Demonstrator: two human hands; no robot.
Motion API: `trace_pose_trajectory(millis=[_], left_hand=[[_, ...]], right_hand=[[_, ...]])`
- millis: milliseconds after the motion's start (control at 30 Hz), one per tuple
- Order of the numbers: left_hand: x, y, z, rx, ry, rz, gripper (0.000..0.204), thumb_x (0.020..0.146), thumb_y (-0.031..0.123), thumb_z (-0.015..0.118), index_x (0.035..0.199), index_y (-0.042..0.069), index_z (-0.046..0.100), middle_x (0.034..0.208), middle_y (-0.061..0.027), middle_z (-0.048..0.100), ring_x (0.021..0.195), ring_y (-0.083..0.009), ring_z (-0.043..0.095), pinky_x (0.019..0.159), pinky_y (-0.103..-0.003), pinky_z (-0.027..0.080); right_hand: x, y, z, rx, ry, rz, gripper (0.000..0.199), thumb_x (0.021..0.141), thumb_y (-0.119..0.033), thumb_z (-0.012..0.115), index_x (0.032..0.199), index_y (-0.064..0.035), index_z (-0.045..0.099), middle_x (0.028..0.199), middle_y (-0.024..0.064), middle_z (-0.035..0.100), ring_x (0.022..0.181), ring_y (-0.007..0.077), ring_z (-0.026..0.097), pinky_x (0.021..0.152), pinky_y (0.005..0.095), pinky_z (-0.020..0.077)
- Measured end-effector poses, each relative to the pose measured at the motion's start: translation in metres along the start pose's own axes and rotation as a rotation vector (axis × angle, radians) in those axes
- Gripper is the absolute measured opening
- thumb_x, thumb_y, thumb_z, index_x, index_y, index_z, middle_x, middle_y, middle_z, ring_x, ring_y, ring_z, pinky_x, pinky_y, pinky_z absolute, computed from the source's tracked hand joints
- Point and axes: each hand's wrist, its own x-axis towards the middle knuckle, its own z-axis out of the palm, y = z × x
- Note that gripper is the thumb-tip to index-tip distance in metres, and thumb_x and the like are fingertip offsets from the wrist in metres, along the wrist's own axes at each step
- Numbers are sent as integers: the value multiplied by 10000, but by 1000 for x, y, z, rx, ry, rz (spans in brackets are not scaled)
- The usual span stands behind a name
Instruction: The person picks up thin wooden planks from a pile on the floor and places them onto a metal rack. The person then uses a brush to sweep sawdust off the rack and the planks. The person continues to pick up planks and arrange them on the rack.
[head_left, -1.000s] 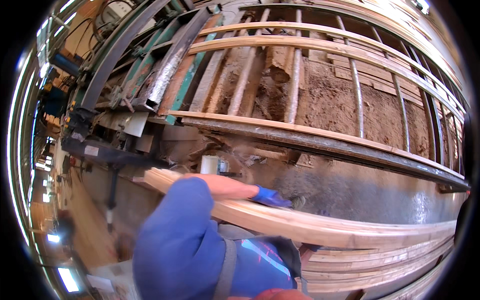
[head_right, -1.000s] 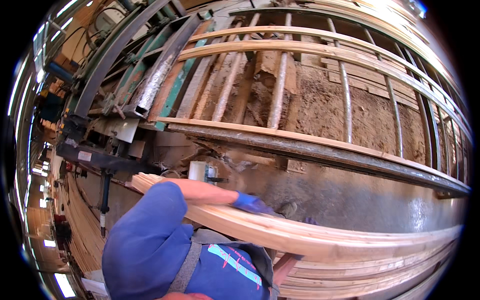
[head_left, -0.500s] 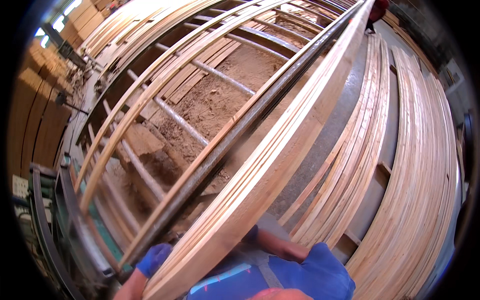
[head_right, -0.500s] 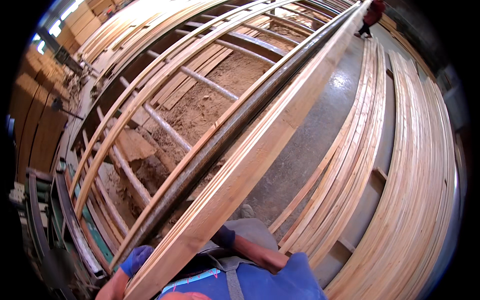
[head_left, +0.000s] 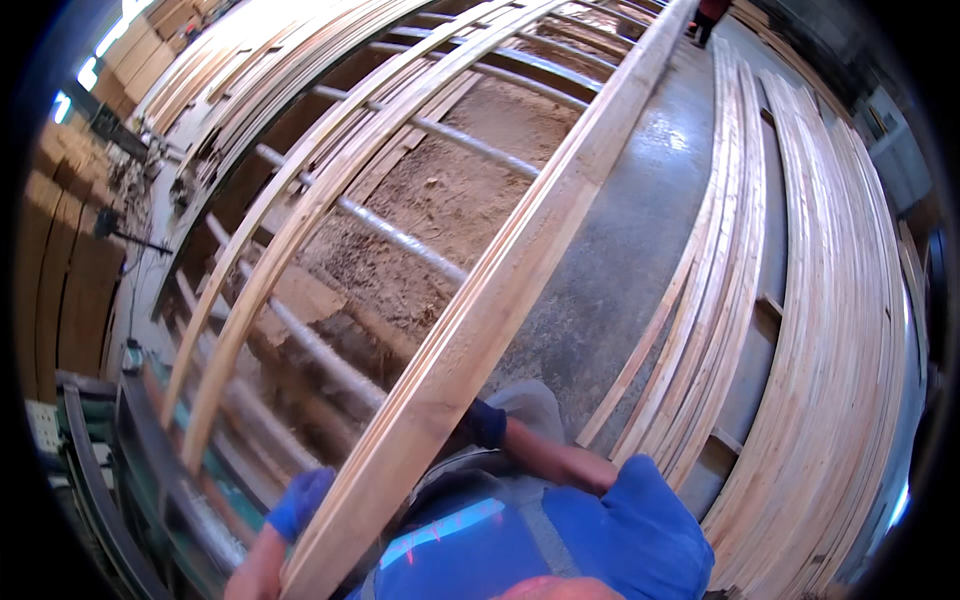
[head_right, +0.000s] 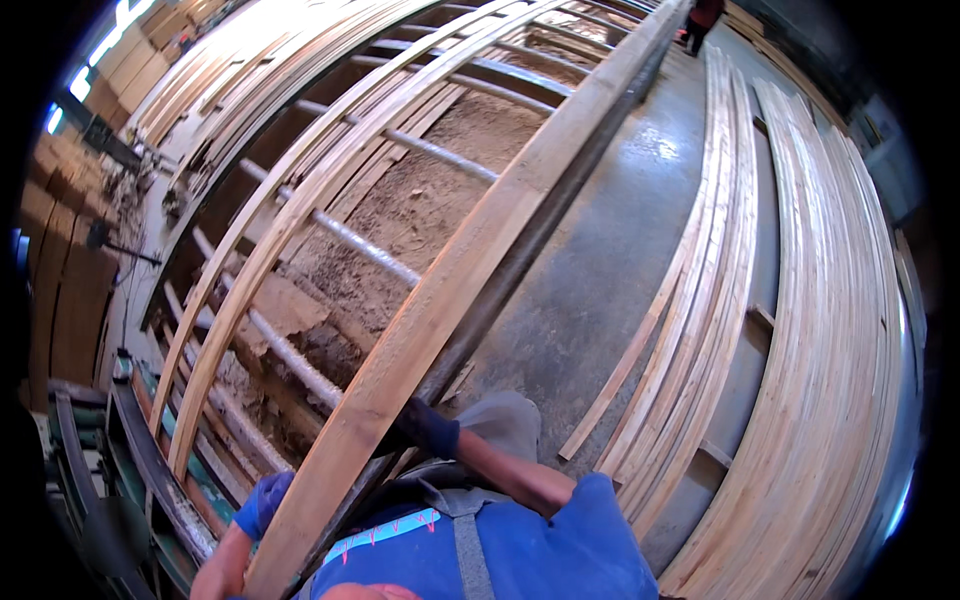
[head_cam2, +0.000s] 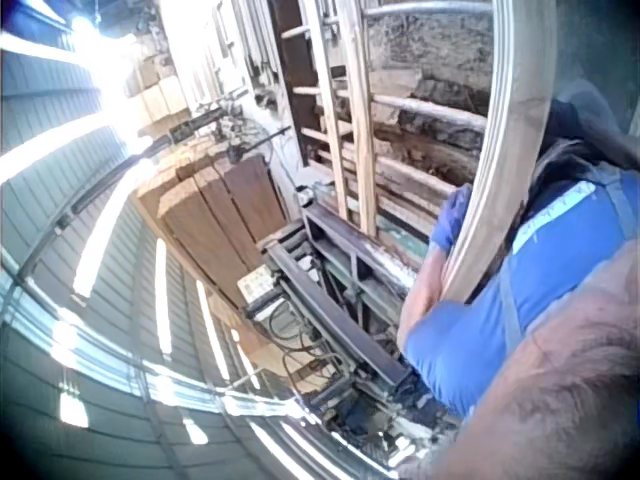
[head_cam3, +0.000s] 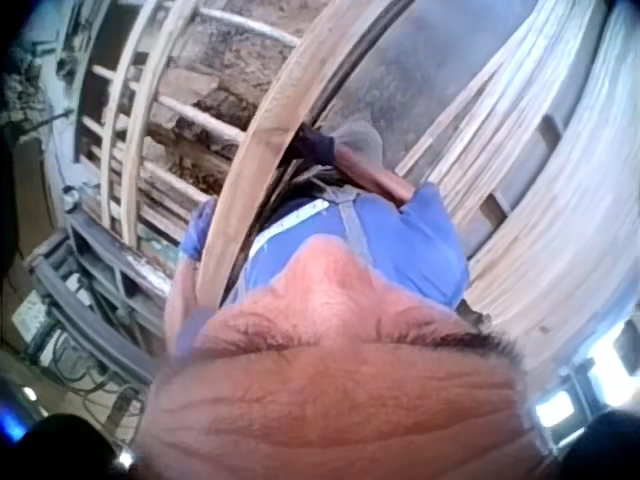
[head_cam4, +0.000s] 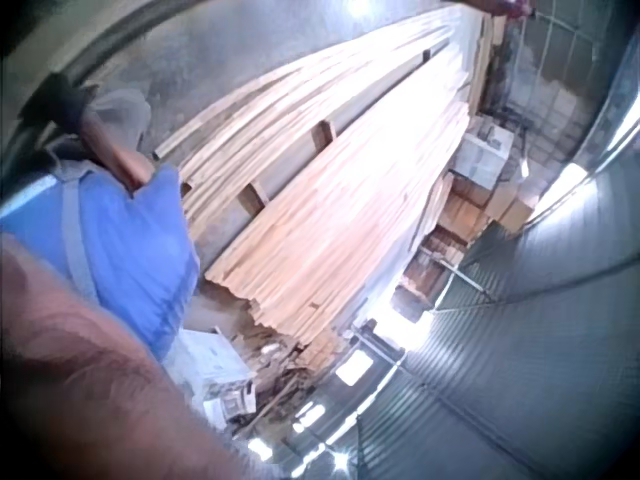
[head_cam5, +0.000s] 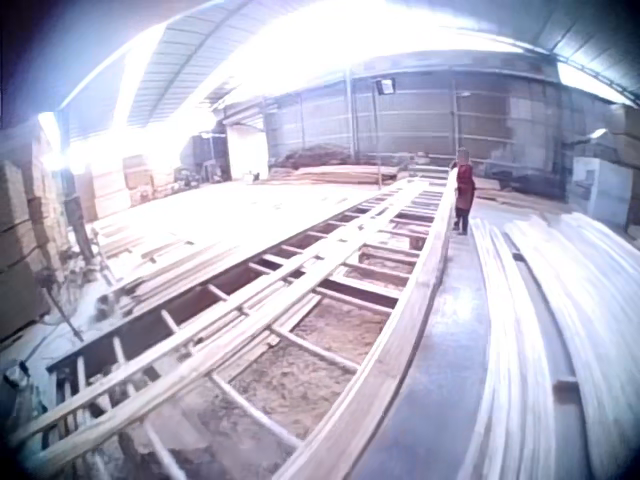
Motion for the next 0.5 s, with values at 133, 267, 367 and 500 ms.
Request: trace_pose_trajectory(millis=[133, 267, 367, 500], left_hand=[[37, -59, -46, 81, -75, -51, 466, 1026, 447, 478, 1088, 45, 703, 963, -83, 692, 925, -123, 574, 854, -358, 496], [63, -84, -61, 58, -139, 160, 522, 1004, 518, 499, 1195, 72, 693, 1101, -148, 721, 966, -229, 651, 905, -375, 509], [66, -54, -97, 149, -204, -185, 708, 943, 678, 439, 1101, 40, 703, 1083, -219, 698, 989, -358, 653, 879, -455, 476], [39, -84, -66, 102, -157, -204, 743, 934, 688, 428, 1095, 15, 697, 1100, -237, 684, 1027, -407, 626, 903, -471, 462]], right_hand=[[-14, -89, 18, -788, 193, 347, 336, 926, -203, 636, 1116, 74, 661, 1133, 193, 704, 1013, 305, 660, 953, 409, 510], [-83, -213, -45, -1238, 513, -713, 301, 954, -163, 501, 1172, 3, 626, 1058, 166, 666, 1107, 338, 602, 892, 457, 563], [27, -279, 65, -1603, 285, -464, 950, 781, -593, 755, 1464, -19, 428, 1452, 148, 513, 1370, 422, 424, 1154, 536, 294], [113, -264, 106, -1956, -714, -235, 978, 578, -405, 886, 1418, -106, 485, 1296, 158, 591, 1224, 381, 536, 1071, 532, 373]])
